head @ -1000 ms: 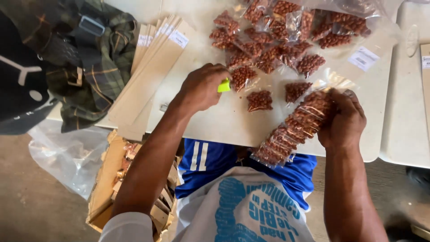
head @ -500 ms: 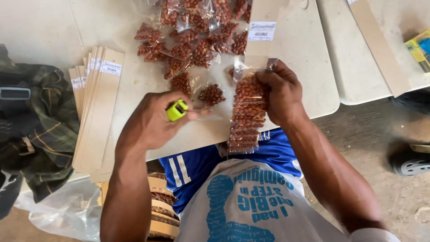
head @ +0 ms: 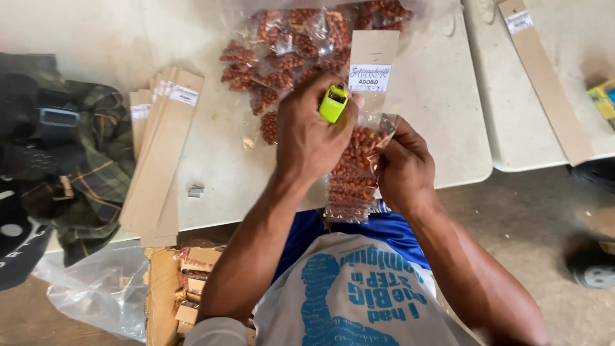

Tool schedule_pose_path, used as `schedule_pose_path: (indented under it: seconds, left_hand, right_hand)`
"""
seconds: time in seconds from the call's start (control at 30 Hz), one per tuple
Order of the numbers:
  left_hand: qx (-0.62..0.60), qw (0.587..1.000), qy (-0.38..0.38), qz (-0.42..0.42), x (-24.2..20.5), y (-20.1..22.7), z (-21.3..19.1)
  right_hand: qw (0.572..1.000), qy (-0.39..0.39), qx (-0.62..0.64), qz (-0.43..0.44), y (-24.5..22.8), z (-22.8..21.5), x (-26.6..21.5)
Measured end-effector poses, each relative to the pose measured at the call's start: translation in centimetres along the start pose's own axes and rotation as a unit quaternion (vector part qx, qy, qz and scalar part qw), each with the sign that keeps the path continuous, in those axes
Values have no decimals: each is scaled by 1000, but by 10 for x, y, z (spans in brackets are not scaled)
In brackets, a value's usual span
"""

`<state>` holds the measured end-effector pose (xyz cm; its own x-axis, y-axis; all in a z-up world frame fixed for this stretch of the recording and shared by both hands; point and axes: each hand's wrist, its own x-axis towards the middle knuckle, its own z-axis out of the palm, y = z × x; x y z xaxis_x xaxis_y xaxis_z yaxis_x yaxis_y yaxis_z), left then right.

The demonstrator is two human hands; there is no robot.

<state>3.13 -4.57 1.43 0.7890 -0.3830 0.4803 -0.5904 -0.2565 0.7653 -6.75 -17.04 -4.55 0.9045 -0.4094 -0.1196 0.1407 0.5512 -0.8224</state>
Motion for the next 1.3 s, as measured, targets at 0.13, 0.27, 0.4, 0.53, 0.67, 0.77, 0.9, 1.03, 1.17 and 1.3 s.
schedule_pose_path:
  seconds: [0.13, 0.27, 0.4, 0.53, 0.67, 0.77, 0.9, 1.03, 1.17, 1.3]
  left_hand:
    - [-42, 995, 49, -75, -13, 7, 3]
    - [-56, 993, 65, -79, -15, 9, 4]
    - [-72, 993, 70, -67, -20, 8, 3]
    - [-99, 987, 85, -96, -24, 6, -1]
    - [-117, 979, 98, -138, -28, 6, -3]
    - [-119, 979, 97, -131, -29, 6, -6]
    - [-127, 979, 93, -131, -28, 9, -8]
    - [-128, 978, 102, -130, -30, 5, -8]
    - [-135, 978, 102, -123, -31, 3, -5]
    - [-137, 980, 89, -111, -31, -1, -10]
  right_hand:
    - [998, 23, 54, 20, -8, 18, 0]
    - [999, 2, 26, 31, -23, 29, 2]
    - [999, 14, -19, 22, -29, 46, 3]
    - [998, 27, 28, 49, -30, 51, 1]
    - [996, 15, 56, 67, -34, 54, -2]
    - [996, 28, 57, 67, -17, 41, 4]
    - [996, 32, 45, 65, -24, 51, 0]
    - [997, 28, 39, 54, -19, 48, 2]
    - [998, 27, 30, 50, -32, 59, -1]
    - [998, 27, 28, 47, -26, 50, 3]
